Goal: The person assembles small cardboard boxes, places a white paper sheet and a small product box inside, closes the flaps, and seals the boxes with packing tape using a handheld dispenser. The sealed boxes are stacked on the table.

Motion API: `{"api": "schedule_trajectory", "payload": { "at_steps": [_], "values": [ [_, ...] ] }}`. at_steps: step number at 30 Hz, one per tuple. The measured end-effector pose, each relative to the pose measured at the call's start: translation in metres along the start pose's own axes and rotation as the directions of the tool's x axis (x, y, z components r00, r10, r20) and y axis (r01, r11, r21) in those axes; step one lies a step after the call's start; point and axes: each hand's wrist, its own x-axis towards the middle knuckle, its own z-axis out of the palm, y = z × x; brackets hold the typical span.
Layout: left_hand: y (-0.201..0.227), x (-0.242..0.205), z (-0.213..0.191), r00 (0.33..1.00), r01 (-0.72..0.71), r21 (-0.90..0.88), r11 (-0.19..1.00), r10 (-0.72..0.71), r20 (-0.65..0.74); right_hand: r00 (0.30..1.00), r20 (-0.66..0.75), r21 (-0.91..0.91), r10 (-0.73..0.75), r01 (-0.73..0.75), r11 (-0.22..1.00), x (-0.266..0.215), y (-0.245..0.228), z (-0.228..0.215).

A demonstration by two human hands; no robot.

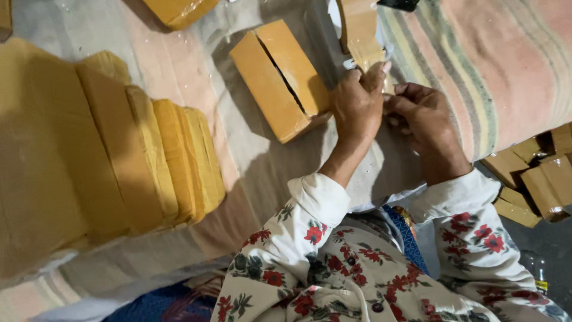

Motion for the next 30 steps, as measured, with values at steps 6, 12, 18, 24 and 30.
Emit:
{"api": "schedule_trajectory", "payload": {
  "at_steps": [6, 12, 18, 24, 30],
  "values": [
    [-0.009, -0.004, 0.003, 0.987, 0.159, -0.571, 0.805, -0.146, 0.070, 1.000, -0.020, -0.052, 0.008, -0.009, 0.999, -0.012, -0.009, 0.001],
    [0.006, 0.000, 0.006, 0.964, 0.256, -0.565, 0.784, -0.253, 0.085, 0.999, -0.044, -0.059, -0.003, 0.000, 0.998, -0.016, -0.011, 0.009],
    [-0.015, -0.003, 0.024, 0.969, 0.242, -0.546, 0.802, -0.229, 0.094, 0.996, -0.085, -0.178, -0.009, -0.006, 0.984, -0.009, 0.003, 0.004],
    [-0.010, -0.017, 0.014, 0.991, 0.132, -0.259, 0.957, -0.129, 0.032, 0.991, -0.123, -0.273, -0.045, 0.010, 0.962, -0.015, 0.024, -0.008],
    [0.018, -0.065, -0.065, 0.980, -0.031, -0.339, 0.940, 0.095, 0.175, 0.999, 0.030, -0.163, 0.043, -0.037, 0.986, -0.056, 0.022, -0.008]
  ]
}}
